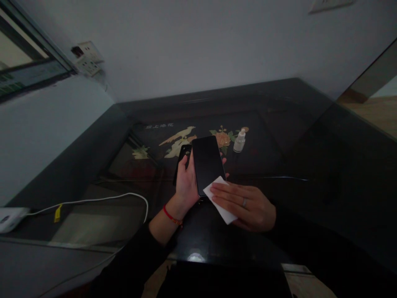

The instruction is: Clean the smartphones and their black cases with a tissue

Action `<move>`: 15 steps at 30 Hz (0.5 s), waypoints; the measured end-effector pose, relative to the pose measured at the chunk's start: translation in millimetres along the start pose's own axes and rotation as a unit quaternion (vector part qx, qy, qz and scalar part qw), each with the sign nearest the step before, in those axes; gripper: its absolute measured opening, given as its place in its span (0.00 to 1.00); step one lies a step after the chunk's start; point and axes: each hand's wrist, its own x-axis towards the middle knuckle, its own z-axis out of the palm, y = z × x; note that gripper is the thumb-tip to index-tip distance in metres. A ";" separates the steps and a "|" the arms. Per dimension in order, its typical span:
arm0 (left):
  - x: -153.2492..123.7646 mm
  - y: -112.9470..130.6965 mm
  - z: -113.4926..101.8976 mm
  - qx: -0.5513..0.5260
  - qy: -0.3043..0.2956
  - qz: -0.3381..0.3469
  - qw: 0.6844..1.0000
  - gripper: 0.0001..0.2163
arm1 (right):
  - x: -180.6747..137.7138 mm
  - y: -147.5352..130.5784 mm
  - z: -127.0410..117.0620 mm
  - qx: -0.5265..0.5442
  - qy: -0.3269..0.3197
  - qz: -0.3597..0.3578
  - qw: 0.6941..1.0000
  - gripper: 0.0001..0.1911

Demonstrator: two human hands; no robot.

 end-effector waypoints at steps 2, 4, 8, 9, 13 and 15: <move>0.5 2.0 -1.6 0.001 0.000 0.007 1.000 0.25 | -1.8 0.2 -1.6 -0.002 0.012 0.007 1.000 0.22; 0.7 4.0 -2.2 -0.001 0.007 0.010 1.000 0.25 | -5.1 3.5 -4.1 -0.014 0.033 0.033 0.999 0.22; 0.1 3.8 -1.0 -0.008 0.009 0.005 1.000 0.25 | -3.7 3.4 -3.1 0.002 0.037 0.027 0.999 0.23; -0.1 2.2 -0.7 -0.009 0.005 0.002 1.000 0.25 | -0.5 0.4 -0.7 0.012 0.030 0.017 0.999 0.23; -0.9 -7.4 -0.7 -0.010 0.000 -0.022 1.000 0.25 | 14.4 -12.6 11.4 0.021 -0.014 -0.006 1.000 0.21; -1.8 -10.4 -0.5 -0.007 -0.005 -0.036 0.999 0.25 | 15.6 -12.9 13.5 0.019 -0.021 -0.016 0.999 0.20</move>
